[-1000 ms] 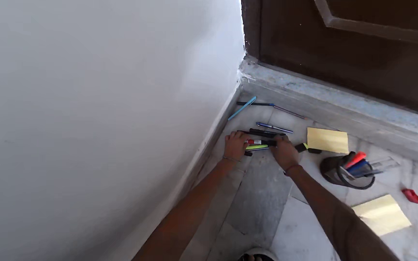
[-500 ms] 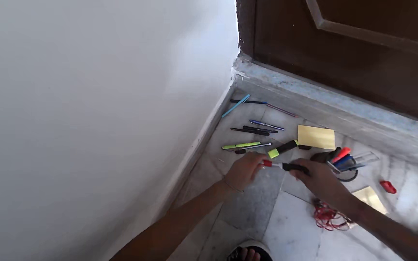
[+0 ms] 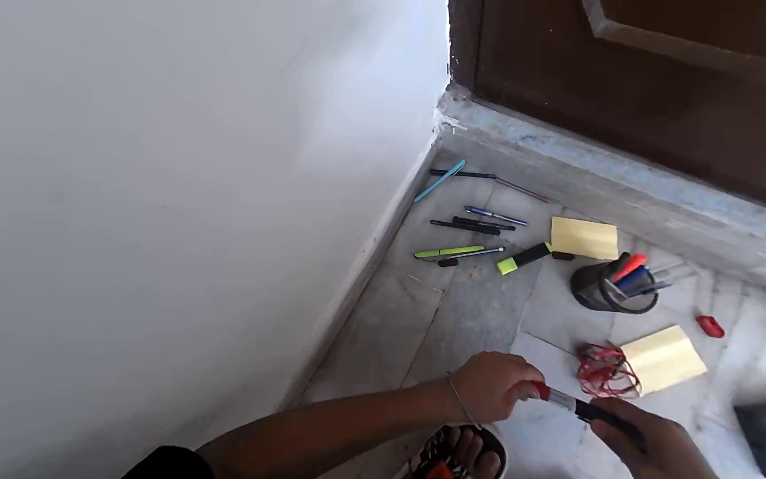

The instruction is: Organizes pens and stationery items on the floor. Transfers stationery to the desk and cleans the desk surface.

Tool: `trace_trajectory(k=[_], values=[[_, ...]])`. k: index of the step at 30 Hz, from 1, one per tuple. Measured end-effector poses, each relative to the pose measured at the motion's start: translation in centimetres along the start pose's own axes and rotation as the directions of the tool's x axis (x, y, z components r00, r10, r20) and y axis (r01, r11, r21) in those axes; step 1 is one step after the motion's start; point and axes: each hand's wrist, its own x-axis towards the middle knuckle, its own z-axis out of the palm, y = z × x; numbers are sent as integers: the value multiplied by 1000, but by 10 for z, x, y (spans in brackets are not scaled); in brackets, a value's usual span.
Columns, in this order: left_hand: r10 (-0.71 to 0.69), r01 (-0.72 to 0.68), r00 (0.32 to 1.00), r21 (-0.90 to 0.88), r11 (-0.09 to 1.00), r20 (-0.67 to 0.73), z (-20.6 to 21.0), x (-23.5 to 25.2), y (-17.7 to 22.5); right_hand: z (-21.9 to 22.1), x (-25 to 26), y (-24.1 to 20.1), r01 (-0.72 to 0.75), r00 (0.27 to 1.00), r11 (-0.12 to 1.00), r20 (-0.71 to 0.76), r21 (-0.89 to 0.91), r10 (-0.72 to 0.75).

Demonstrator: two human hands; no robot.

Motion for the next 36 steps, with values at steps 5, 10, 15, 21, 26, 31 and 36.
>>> trace_trajectory(k=[5,10,15,21,26,31,36], values=[[-52,54,998,-40,998,35,3,2,1,2,4,9,5,1000,1000,-4,20,-5],[-99,77,972,-110,991,-213,0,37,-2,-21,42,44,-3,987,979,-157,205,36],[-55,222,745,170,960,-665,-41,42,-60,-97,28,52,45,839,971,-518,-235,-164],[-276,628,574,198,752,-771,-104,-5,-116,-128,22,53,-102,726,947,-674,-304,-138],[-278,611,560,163,775,-781,-110,-9,-136,-120,35,36,-64,734,935,-651,-349,-193],[-343,619,514,64,783,-787,-111,-2,-136,-123,46,30,-148,781,931,-617,-335,-97],[-331,449,472,-100,888,-817,-105,-5,-103,-114,74,49,-244,839,937,-538,-251,74]])
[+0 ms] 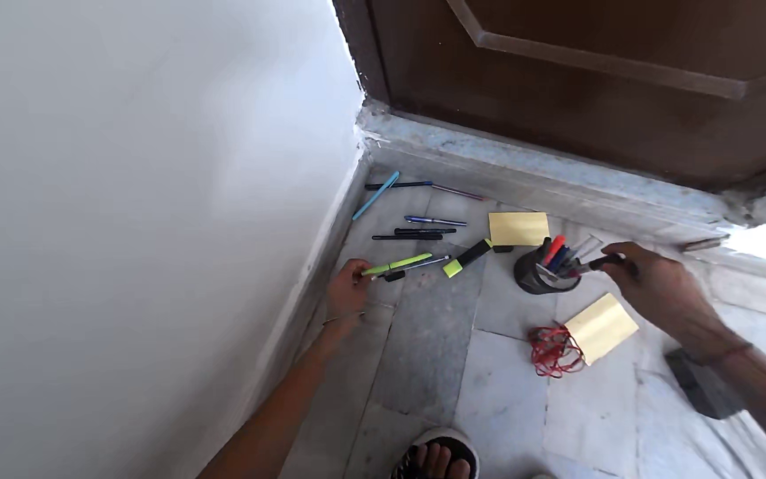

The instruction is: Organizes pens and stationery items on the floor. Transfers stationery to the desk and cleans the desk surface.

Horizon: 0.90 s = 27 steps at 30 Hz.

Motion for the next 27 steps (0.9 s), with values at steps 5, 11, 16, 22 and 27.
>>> trace_trajectory(k=[5,11,16,22,27], values=[[154,-170,983,-188,967,-96,-8,-33,60,21,6,3,-12,1000,1000,25,-29,12],[586,-596,803,-193,780,-110,19,-43,138,19,-3,21,8,998,998,-69,67,-4],[790,-788,613,-101,608,-24,47,-35,217,25,-23,45,-40,996,992,-76,120,49],[800,-858,482,8,513,357,95,-22,275,32,-36,66,-132,989,972,-40,192,142],[725,-877,422,42,478,544,143,-27,262,43,-35,81,-164,986,960,9,225,166]])
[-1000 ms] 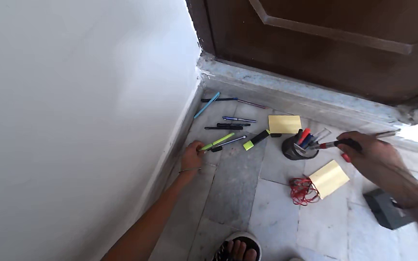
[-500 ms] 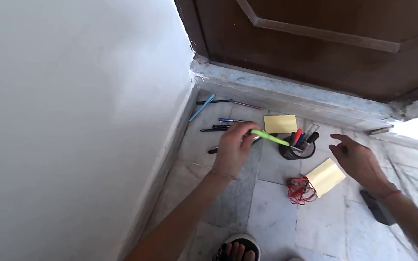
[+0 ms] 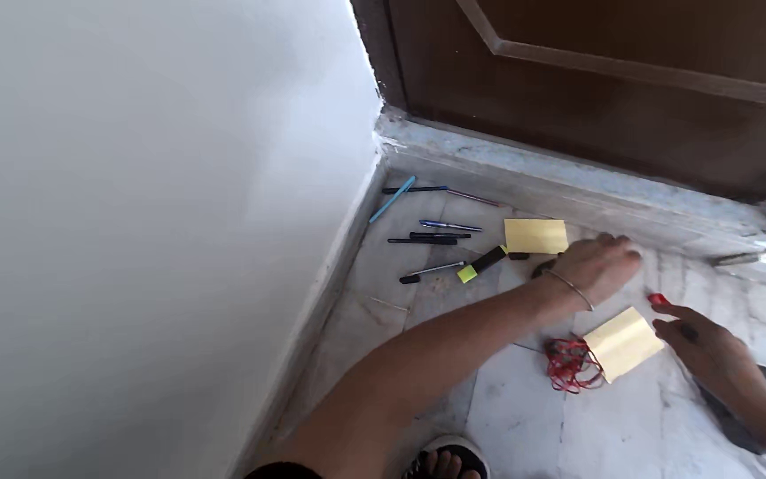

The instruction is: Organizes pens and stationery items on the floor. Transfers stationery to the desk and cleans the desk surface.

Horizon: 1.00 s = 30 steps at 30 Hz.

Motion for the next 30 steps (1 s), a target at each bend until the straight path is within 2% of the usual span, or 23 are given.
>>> trace_trajectory(k=[2,5,6,8,9,11,13,16,18,20,23,25,27,29,30], values=[[53,-54,998,13,998,17,23,-4,-6,2,0,1,-24,999,1000,23,9,24],[111,-104,977,48,993,-183,45,-18,-20,5,2,9,42,999,999,20,14,-42],[75,-69,962,31,997,-262,43,-24,-28,5,1,9,47,999,999,24,21,-48],[-125,112,936,-60,992,-328,22,-37,-55,4,0,8,33,999,999,30,36,-34],[-256,227,900,-122,966,-352,8,-46,-77,3,0,8,25,999,999,32,40,-26],[-512,487,780,-164,858,-360,-20,-64,-132,3,0,16,17,999,999,34,37,-18],[-656,668,651,-124,734,-382,-40,-87,-190,3,0,21,5,999,999,52,40,-7],[-778,817,515,-68,572,-361,-54,-120,-249,4,-2,19,-23,998,998,56,60,19],[-846,878,451,-27,477,-285,-55,-132,-263,6,-2,16,-32,998,997,56,71,28],[-880,904,421,19,428,-217,-51,-135,-262,7,-2,11,-32,998,997,49,74,29],[-896,907,413,-19,421,-162,-43,-130,-248,6,-4,5,-32,998,996,50,78,28],[-881,870,445,-157,467,-158,-38,-127,-231,6,-5,3,-21,999,997,52,76,17],[-823,748,532,-345,567,-199,-35,-122,-195,5,-7,2,-25,998,996,55,84,21],[-698,530,668,-492,691,-260,-28,-116,-147,5,-8,-1,-54,997,989,58,138,46],[-638,426,720,-551,717,-272,-26,-111,-121,4,-9,-6,-88,995,973,69,215,75]])
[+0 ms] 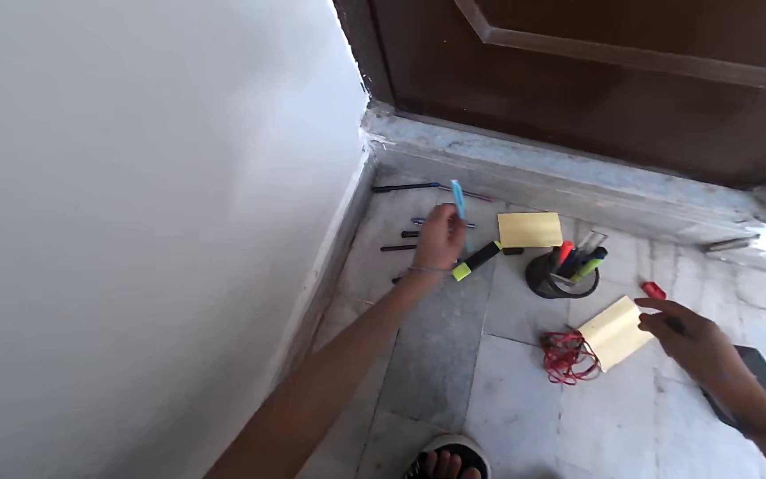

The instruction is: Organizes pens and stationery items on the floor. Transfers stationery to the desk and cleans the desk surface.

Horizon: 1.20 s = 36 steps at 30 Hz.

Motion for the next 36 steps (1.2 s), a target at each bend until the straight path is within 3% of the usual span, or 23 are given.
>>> trace_trajectory(k=[2,5,8,14,19,23,30,36], values=[[133,-123,990,-186,975,43,25,-20,35,0,-5,-13,-130,991,937,53,323,120],[275,-235,955,-281,931,113,56,-25,68,-4,-10,-29,-255,967,680,192,687,169],[309,-277,931,-173,945,197,83,-12,80,-6,-17,-37,-198,980,527,188,827,73],[320,-363,910,134,922,264,110,-2,64,-5,-25,-41,-148,983,404,181,903,-43],[322,-375,917,231,898,236,122,-8,50,-5,-23,-46,-158,982,411,188,898,-32],[231,-304,935,271,913,270,130,-11,50,-2,-22,-46,-165,981,470,193,867,-12],[374,-375,927,129,918,30,133,-22,46,8,-16,-43,-20,999,708,43,706,-14],[231,-230,973,63,971,-10,105,-21,34,6,-7,-64,2,997,804,-67,595,47]])
